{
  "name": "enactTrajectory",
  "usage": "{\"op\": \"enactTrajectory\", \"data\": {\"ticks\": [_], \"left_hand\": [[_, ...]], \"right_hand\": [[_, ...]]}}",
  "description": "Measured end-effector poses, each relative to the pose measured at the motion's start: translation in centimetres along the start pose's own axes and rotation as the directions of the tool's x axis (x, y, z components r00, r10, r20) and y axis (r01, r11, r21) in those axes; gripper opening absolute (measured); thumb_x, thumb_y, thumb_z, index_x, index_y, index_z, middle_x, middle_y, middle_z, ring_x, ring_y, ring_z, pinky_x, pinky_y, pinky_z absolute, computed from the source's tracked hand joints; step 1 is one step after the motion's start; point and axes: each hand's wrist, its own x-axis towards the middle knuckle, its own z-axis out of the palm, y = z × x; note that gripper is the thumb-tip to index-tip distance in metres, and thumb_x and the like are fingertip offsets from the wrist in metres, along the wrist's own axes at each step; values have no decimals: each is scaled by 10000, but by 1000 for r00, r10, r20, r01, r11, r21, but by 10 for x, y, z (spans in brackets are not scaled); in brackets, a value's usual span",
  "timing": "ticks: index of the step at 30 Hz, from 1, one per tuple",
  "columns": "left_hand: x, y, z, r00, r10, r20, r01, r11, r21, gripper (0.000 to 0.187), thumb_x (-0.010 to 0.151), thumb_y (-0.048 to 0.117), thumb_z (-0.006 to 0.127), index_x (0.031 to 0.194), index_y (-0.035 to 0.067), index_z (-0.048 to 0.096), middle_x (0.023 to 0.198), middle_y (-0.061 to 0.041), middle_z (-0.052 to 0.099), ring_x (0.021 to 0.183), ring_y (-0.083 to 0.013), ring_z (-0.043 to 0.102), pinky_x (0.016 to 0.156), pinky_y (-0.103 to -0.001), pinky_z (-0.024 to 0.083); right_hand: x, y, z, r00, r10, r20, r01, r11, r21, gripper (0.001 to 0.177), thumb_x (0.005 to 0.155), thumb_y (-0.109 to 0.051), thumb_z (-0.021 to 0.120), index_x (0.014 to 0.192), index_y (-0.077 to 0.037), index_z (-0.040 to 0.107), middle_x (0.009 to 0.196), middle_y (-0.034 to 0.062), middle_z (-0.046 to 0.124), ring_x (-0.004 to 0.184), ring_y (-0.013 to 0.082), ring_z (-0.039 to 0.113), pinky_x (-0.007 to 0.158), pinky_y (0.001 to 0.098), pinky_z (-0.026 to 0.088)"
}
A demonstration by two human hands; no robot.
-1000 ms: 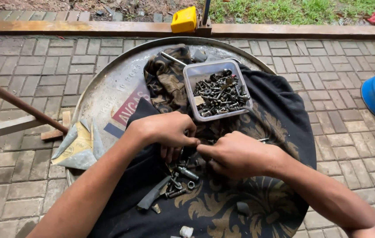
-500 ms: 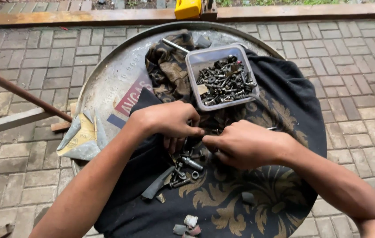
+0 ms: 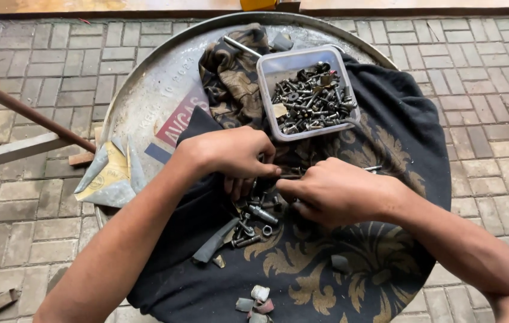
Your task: The person repeatedly rubs small metal fasteners with a gray abrasive block over a cloth-covered tray. They pick up individual fasteners, rub them, and place them back on the cloth. A plastic container of fasteners sits nearby.
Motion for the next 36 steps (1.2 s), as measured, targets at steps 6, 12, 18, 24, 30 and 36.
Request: {"op": "enactTrajectory", "data": {"ticks": [6, 12, 18, 24, 30, 36], "left_hand": [[-9, 9, 0, 995, -19, -102, 35, 988, 152, 378, 900, 396, 604, 968, 65, 773, 779, -189, 777, 623, -292, 765, 578, -399, 641], [1, 2, -4, 996, -17, -86, 27, 993, 118, 402, 928, 384, 573, 971, 34, 765, 693, -174, 759, 501, -266, 726, 495, -357, 624], [4, -5, 1, 999, -28, -21, 29, 999, 30, 369, 948, 352, 537, 983, 34, 720, 622, -146, 744, 464, -216, 712, 439, -288, 604], [13, -6, -6, 997, 20, -79, -11, 994, 112, 338, 923, 349, 574, 936, 50, 731, 665, -139, 753, 486, -215, 720, 497, -308, 625], [10, -9, -3, 990, 63, -126, -40, 984, 174, 385, 885, 393, 602, 977, 56, 761, 802, -186, 776, 743, -315, 774, 670, -410, 640], [-12, 6, -1, 995, 20, -98, 1, 978, 211, 392, 878, 450, 602, 1019, 125, 768, 831, -128, 788, 817, -266, 779, 733, -395, 641]], "right_hand": [[2, -3, -4, 999, 35, -22, -37, 995, -97, 352, 859, -288, 580, 1192, -186, 532, 733, 180, 741, 731, 488, 721, 686, 681, 550], [4, 3, -7, 995, 87, -47, -93, 985, -144, 420, 845, -286, 555, 1251, -201, 491, 706, 163, 729, 703, 471, 726, 664, 668, 551], [0, -5, -9, 990, 26, -136, -49, 985, -164, 299, 872, -221, 556, 1159, -137, 537, 681, 131, 713, 639, 454, 709, 558, 604, 555], [-13, -11, -29, 926, -301, -226, 362, 878, 313, 60, 917, -170, 620, 969, -144, 636, 538, 62, 648, 521, 354, 697, 435, 452, 534], [-11, 6, -61, 853, -206, -480, 511, 518, 685, 132, 974, -55, 586, 927, 14, 687, 559, 58, 642, 452, 155, 590, 467, 280, 505], [3, 24, -45, 847, -129, -516, 530, 292, 796, 233, 1048, -47, 483, 913, 80, 623, 629, 94, 577, 487, 160, 568, 470, 273, 475]]}}
